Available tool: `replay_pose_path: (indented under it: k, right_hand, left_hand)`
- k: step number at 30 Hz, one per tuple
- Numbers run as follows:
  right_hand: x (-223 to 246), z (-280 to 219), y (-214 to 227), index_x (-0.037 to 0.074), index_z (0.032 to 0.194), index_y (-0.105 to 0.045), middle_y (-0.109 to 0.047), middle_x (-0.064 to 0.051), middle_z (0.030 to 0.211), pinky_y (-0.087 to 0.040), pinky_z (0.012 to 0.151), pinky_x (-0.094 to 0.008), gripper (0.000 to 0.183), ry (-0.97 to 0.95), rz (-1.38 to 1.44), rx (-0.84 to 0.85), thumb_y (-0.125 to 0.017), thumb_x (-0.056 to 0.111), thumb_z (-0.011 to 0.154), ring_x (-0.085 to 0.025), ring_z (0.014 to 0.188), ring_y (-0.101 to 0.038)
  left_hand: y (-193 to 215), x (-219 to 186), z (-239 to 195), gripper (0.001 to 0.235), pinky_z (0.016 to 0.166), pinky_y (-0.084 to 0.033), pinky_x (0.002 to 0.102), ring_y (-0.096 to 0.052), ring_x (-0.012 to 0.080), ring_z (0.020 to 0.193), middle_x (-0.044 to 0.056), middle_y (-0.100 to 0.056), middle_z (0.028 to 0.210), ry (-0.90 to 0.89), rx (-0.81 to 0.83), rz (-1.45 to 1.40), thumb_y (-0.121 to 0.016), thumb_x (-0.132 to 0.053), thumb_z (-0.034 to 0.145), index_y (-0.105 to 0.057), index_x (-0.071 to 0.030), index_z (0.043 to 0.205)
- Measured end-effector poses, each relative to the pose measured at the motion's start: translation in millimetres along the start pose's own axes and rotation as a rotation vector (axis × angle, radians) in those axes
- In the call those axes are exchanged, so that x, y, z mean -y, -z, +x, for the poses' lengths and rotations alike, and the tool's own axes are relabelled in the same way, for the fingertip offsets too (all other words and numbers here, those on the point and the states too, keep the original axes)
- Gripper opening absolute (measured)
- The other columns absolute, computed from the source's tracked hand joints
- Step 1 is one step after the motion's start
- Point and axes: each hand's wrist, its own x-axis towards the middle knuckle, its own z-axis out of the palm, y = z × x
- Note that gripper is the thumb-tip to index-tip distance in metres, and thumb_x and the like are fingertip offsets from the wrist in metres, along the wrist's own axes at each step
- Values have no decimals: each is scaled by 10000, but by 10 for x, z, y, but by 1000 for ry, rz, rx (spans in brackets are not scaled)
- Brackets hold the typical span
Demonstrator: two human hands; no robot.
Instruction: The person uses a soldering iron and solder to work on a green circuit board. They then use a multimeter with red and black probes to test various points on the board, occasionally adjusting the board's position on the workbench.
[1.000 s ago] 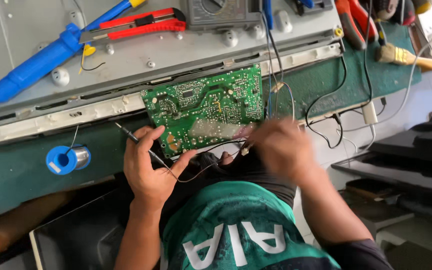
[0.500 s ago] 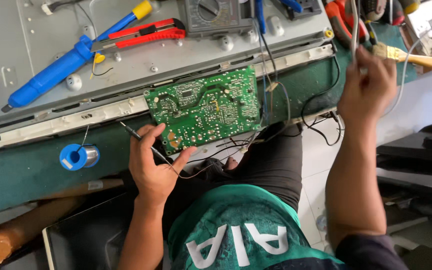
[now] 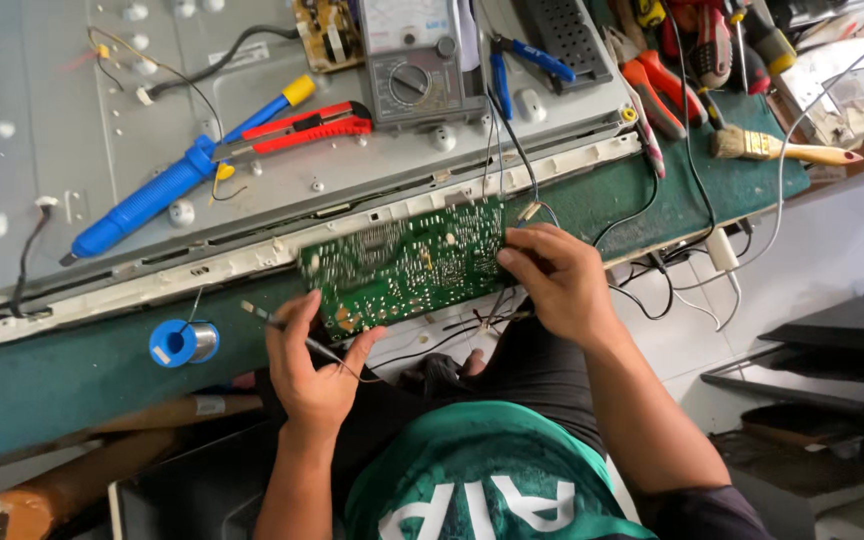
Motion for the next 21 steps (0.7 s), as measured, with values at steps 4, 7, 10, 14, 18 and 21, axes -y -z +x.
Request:
replay_pose_path:
  k: [4, 7, 10, 14, 18, 21]
  right_hand:
    - [230, 119, 63, 52, 1046, -822, -771, -113, 927, -588, 826, -391, 136, 7, 148, -33, -868, 66, 918, -258, 856, -759]
    - [235, 118, 48, 47, 1012, -819, -771, -130, 924, -592, 829, -411, 124, 58, 133, -33, -888, 69, 912, -306, 862, -771]
    - [117, 103, -43, 44, 1041, -833, -791, -163, 934, -591, 821, -439, 130, 87, 138, -25, -873, 64, 919, -345, 888, -786]
    - [-25, 10, -103, 70, 1114, -847, -775, -128, 862, -556, 713, -364, 185, 31, 122, -22, -864, 85, 931, -206, 774, -737]
    - [95, 40, -42, 28, 1092, -846, -778, -200, 844, -560, 707, -435, 177, 59, 140, -60, -861, 55, 918, -288, 747, -742]
    - [182, 272, 43, 13, 1094, -800, -721, -27, 877, -513, 768, -274, 172, 44, 177, -43, -794, 131, 969, -118, 816, -643]
  left_hand:
    - [26, 153, -164, 816, 902, -618, 464, -716, 412, 990, 250, -734, 1167, -148, -159, 276, -1036, -440, 736, -731, 75, 1291]
    - [57, 145, -113, 854, 911, -611, 504, -717, 446, 1023, 298, -725, 1204, -205, -163, 300, -1032, -432, 764, -698, 122, 1321]
    - [71, 69, -19, 811, 915, -598, 536, -703, 479, 1041, 317, -704, 1226, -186, -111, 188, -987, -363, 811, -668, 127, 1372]
    - [118, -5, 6, 667, 942, -607, 518, -722, 473, 1050, 283, -723, 1219, -89, -59, 44, -953, -195, 835, -692, 115, 1364]
    - [238, -33, 38, 514, 892, -618, 487, -734, 459, 1027, 259, -725, 1175, -91, -96, 18, -857, -92, 926, -711, 77, 1389]
    - [264, 13, 261, 673, 991, -591, 397, -714, 264, 1029, 167, -738, 1221, 34, -37, -119, -880, -78, 913, -579, 10, 1509]
